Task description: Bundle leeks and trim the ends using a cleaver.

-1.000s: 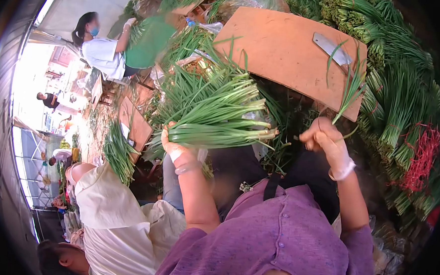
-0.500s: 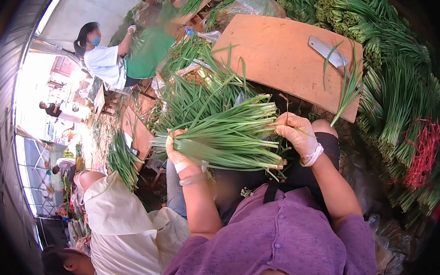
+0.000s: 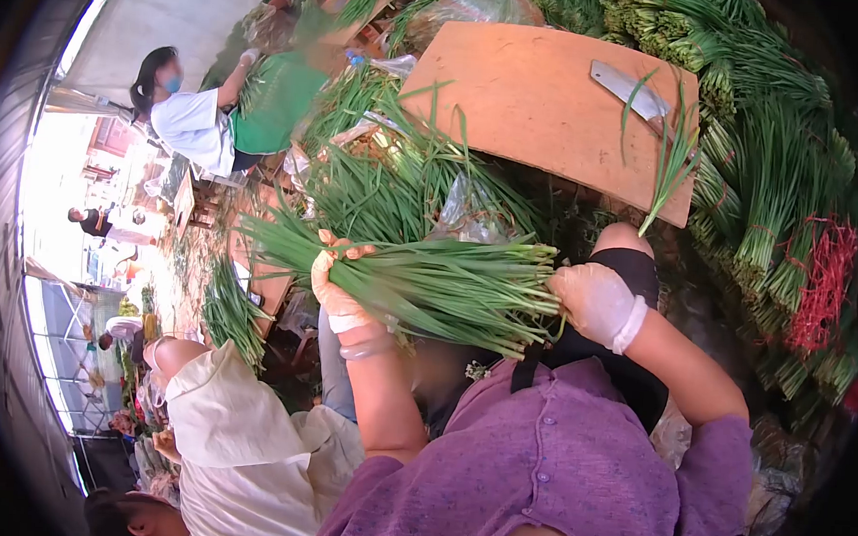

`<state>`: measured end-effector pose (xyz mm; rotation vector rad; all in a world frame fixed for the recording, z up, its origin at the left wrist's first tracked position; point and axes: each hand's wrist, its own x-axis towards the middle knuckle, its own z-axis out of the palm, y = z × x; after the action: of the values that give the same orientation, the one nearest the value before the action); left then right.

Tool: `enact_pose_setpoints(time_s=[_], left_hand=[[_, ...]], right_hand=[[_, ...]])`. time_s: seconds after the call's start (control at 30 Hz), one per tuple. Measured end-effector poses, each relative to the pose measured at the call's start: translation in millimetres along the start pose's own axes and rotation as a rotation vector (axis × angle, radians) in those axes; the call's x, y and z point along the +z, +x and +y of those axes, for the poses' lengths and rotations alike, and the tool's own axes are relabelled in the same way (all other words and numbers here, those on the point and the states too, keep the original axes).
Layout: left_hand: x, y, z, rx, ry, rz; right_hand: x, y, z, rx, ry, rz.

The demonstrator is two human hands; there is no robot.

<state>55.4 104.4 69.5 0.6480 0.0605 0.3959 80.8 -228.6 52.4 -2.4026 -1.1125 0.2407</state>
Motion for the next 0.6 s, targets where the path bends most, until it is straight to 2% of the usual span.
enact_pose_setpoints(time_s=[0.13, 0.23, 0.33, 0.4, 0.43, 0.47, 0.53, 0.57, 0.6], left_hand=[[6.7, 2.4, -3.9, -0.048, -0.023, -0.1], [20.2, 4.6, -9.8, -0.074, -0.028, -0.078], [42.2, 5.5, -2.3, -0.096, -0.02, -0.052], [46.3, 6.3, 3.5, -0.127, -0.032, -0.292], [41.0, 8.6, 5.2, -0.162, -0.065, -0.359], [42.2, 8.3, 5.6, -0.16, -0.063, -0.355], [52.6, 6.5, 2.7, -0.209, 0.324, -0.428], [63.8, 3.8, -0.6, -0.198, 0.372, -0.399], [66.2, 3.6, 0.4, -0.198, 0.37, -0.397]], right_hand=[[-11.4, -12.9, -6.1, -0.013, 0.012, 0.058], [-12.6, -15.4, -8.4, 0.083, 0.054, -0.043], [5.4, -8.5, 2.7, -0.024, -0.009, 0.09], [12.2, -4.7, 6.0, 0.192, 0.897, 0.251], [10.9, 0.2, 9.0, 0.275, 1.362, 0.124], [6.2, 3.4, 4.2, 0.275, 1.364, 0.12], [-8.1, 7.4, -9.1, 0.226, 1.196, -0.137], [-19.0, 7.3, -20.4, 0.284, 1.476, -0.156], [-27.7, 1.7, -20.2, 0.286, 1.474, -0.158]])
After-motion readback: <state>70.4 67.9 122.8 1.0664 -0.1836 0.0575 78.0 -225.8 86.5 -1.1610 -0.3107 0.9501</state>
